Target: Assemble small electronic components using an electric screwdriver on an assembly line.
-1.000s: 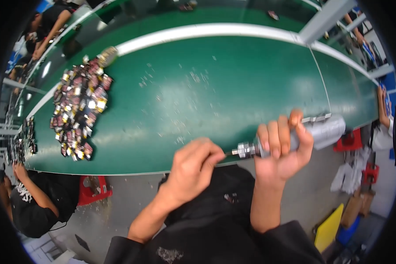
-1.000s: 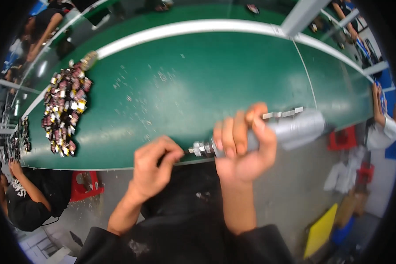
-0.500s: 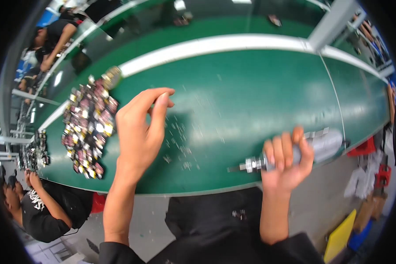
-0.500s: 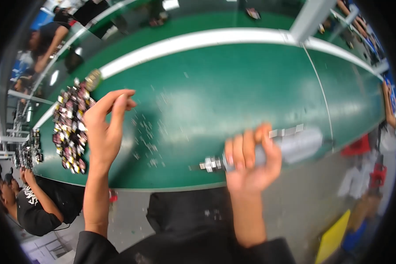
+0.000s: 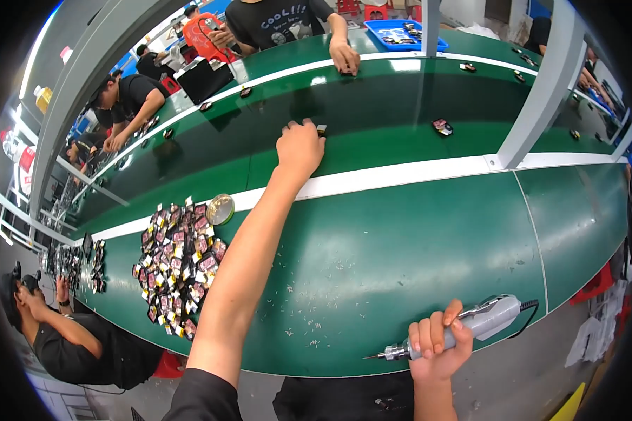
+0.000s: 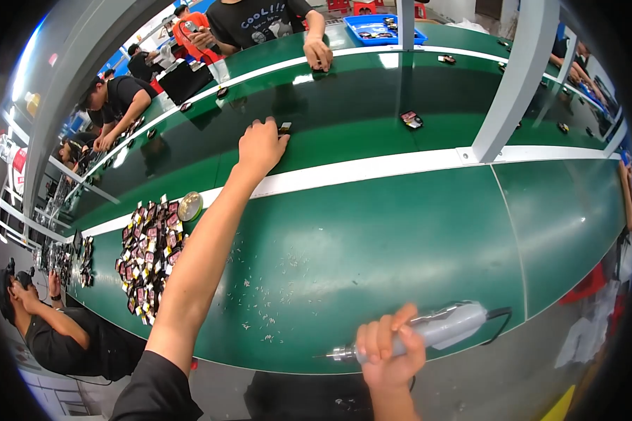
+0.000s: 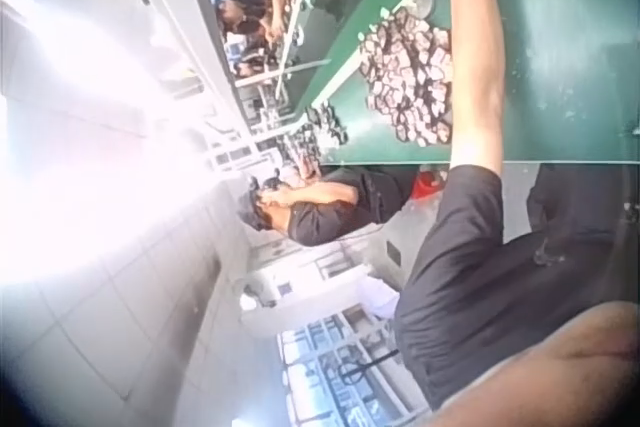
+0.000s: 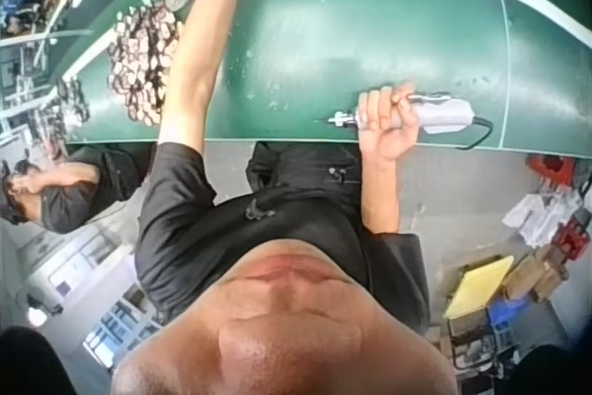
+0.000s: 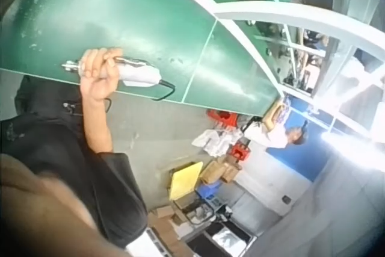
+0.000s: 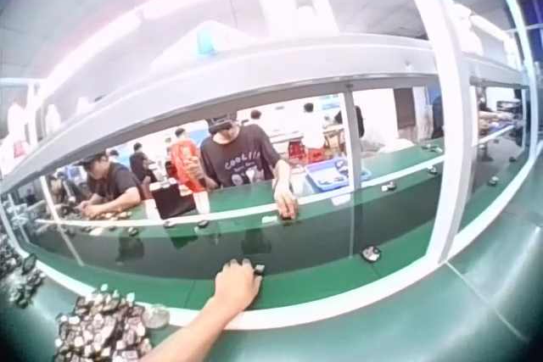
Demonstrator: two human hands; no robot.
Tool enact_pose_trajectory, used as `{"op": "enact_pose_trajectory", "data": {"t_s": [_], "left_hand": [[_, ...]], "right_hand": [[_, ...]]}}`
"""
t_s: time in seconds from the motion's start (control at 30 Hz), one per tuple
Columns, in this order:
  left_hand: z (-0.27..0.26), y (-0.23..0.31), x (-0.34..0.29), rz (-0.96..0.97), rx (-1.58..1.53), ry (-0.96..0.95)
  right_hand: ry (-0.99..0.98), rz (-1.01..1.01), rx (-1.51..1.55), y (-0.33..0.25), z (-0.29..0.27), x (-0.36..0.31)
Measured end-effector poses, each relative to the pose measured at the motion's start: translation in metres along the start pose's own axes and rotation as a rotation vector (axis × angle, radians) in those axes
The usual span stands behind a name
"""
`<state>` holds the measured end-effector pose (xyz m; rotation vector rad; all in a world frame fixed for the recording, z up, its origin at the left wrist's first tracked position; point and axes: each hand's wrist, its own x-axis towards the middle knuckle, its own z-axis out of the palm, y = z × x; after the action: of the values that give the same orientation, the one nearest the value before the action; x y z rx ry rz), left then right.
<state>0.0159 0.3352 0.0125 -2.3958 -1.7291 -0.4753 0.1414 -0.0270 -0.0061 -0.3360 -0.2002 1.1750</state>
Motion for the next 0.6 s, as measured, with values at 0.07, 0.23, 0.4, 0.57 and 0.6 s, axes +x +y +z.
{"op": "enact_pose_trajectory", "data": {"t_s": [0.07,0.23,0.4,0.57,0.6], "left_hand": [[0.007,-0.006,0.001,0.114,0.003,0.032],[-0.009,-0.012,-0.032,0.359,-0.288,0.055],[-0.062,0.052,-0.143,0.717,-0.597,-0.146],[-0.099,0.071,-0.243,0.935,-0.657,-0.340],[-0.103,0.072,-0.252,0.923,-0.680,-0.360]], "right_hand": [[-0.019,0.010,0.000,-0.003,-0.003,-0.002],[-0.052,0.027,0.021,-0.006,0.000,-0.007],[0.004,0.022,-0.042,-0.013,-0.002,-0.013],[-0.030,0.069,-0.127,-0.025,-0.006,-0.043],[-0.034,0.077,-0.125,-0.026,-0.006,-0.049]]}}
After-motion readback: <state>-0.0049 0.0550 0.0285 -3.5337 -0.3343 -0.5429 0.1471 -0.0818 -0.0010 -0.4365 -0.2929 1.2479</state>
